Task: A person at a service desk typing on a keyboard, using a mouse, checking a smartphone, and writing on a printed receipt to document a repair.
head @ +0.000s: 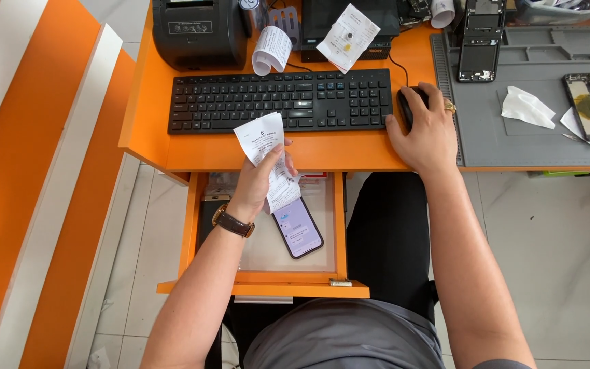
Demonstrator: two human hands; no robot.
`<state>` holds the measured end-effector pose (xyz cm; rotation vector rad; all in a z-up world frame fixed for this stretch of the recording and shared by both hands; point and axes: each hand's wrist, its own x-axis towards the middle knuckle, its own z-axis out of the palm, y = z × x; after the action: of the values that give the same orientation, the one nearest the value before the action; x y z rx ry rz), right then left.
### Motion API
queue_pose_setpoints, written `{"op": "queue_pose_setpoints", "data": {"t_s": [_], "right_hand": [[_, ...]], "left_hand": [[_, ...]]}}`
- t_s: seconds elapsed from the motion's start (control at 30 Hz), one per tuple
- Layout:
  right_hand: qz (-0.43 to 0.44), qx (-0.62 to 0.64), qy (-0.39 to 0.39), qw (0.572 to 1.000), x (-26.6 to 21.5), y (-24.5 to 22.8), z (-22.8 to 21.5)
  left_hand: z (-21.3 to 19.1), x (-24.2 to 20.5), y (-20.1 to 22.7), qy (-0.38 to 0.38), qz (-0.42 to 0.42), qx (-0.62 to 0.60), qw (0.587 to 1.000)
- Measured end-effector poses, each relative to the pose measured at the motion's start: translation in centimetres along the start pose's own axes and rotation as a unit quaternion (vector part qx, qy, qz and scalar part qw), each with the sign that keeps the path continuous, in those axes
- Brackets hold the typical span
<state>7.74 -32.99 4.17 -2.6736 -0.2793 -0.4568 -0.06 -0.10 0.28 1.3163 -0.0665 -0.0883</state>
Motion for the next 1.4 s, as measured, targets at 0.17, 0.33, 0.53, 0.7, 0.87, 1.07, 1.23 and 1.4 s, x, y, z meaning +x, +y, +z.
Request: {"op": "queue_pose_setpoints", "data": {"t_s": [0.17, 0.33, 0.53, 0.7, 0.87, 1.07, 1.23, 1.4], "right_hand": [[0.008, 0.002, -0.003, 1.000, 0.01, 0.17, 0.11], [0.009, -0.001, -0.007, 1.000, -0.07, 0.12, 0.09], [0.007, -0.006, -0.009, 1.000, -0.13, 0.18, 0.14], [-0.012, 0.002, -0.015, 1.000, -0.04, -0.21, -0.54], [-0.024, -0.002, -0.014, 1.000, -0.04, -0.32, -0.47], [-0.014, -0.025, -0.010, 1.000, 0.02, -0.29, -0.18], [-0.005, -0.011, -0.018, 1.000, -0.05, 0.19, 0.13], [0.002, -0.006, -0.016, 1.000, 0.04, 0.33, 0.27]], "left_hand": [[-0.24, 0.07, -0.35, -0.001, -0.010, -0.001, 1.000], [-0.39, 0.18, -0.51, -0.003, -0.015, 0.004, 1.000], [-0.21, 0.11, -0.36, 0.001, -0.014, 0.004, 1.000], [0.01, 0.10, -0.13, 0.004, -0.006, -0.004, 1.000], [-0.09, 0.13, -0.25, 0.002, -0.003, -0.002, 1.000], [-0.19, 0.08, -0.14, -0.002, -0.001, 0.002, 1.000], [-0.04, -0.02, 0.16, -0.004, -0.004, 0.008, 1.000], [-0.33, 0.02, -0.22, -0.007, -0.010, 0.006, 1.000]]}}
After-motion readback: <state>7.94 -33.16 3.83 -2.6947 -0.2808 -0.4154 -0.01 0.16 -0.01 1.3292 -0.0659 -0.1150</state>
